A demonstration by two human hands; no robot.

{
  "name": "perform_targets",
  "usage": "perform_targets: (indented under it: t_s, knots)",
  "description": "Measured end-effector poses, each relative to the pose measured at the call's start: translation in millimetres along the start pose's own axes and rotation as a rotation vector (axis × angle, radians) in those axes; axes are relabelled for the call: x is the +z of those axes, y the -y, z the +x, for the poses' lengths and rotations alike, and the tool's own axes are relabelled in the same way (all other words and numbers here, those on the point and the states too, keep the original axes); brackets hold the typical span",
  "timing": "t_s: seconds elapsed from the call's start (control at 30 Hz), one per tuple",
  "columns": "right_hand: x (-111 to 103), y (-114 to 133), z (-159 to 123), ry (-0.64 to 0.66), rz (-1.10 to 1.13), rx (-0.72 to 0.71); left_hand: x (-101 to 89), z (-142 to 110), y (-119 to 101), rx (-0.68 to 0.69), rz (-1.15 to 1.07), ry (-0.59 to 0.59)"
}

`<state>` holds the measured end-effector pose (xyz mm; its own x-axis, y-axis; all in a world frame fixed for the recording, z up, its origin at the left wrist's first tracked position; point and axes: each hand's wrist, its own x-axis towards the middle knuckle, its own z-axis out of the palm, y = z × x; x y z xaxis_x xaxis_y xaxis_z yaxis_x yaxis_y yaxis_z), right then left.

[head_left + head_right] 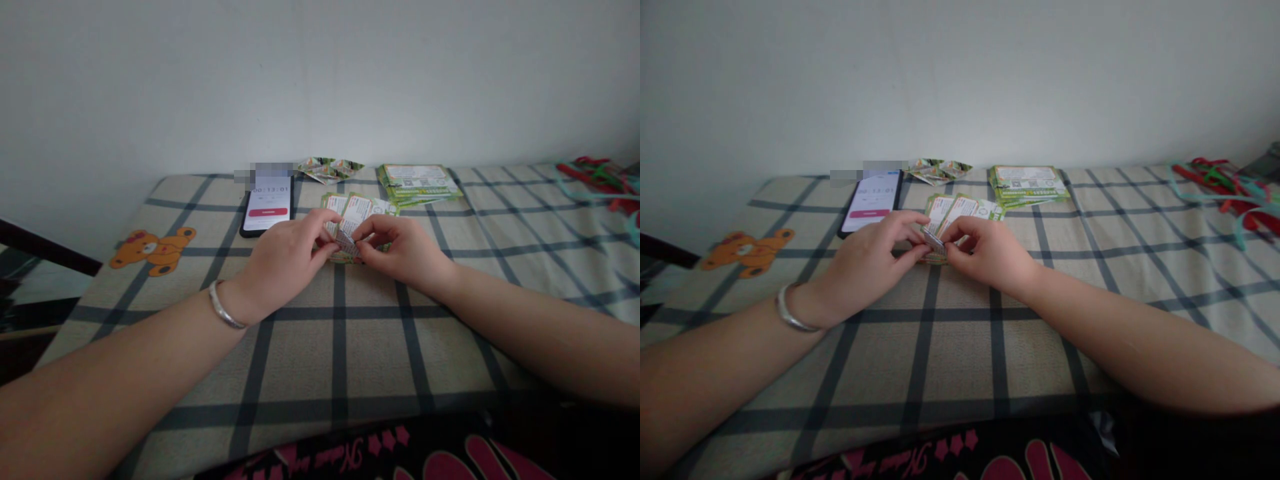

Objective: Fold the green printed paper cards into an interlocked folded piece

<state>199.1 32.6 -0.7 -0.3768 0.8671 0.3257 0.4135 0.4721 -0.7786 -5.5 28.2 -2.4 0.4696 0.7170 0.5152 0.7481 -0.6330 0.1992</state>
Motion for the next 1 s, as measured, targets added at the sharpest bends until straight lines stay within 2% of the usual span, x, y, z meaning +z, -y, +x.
perform_targets:
  t_s: [0.17, 0.27, 0.37, 0.5, 0.6, 0.8, 1.0]
  knots:
    - [-1.0, -1.7, -1.0, 0.017, -0.046, -0.042, -0.4, 0.7, 2.8, 0.078, 0.058, 0.006]
    - [-1.4, -0.4, -1.5, 0.008, -0.067, -0.061, -0.9, 0.9, 3.5, 0.066, 0.029, 0.005]
    - [-1.5, 1.3, -2.1, -0.007, -0.080, -0.072, -0.1, 2.1, 2.8, 0.006, -0.116, 0.000]
    - [-0.4, 0.9, -2.5, -0.023, -0.119, -0.071, 2.6, 3.9, 0.1, -0.159, -0.419, -0.011]
    - [0.9, -1.1, -2.1, -0.042, -0.138, -0.072, 3.9, 4.3, -2.4, -0.208, -0.518, -0.029]
    - [3.0, -3.2, -0.7, -0.059, -0.037, -0.074, 3.7, 4.6, -3.4, -0.185, -0.479, -0.068]
    - [5.5, -3.2, -0.9, -0.022, 0.066, -0.033, 2.7, 3.6, -1.4, -0.117, -0.375, -0.039]
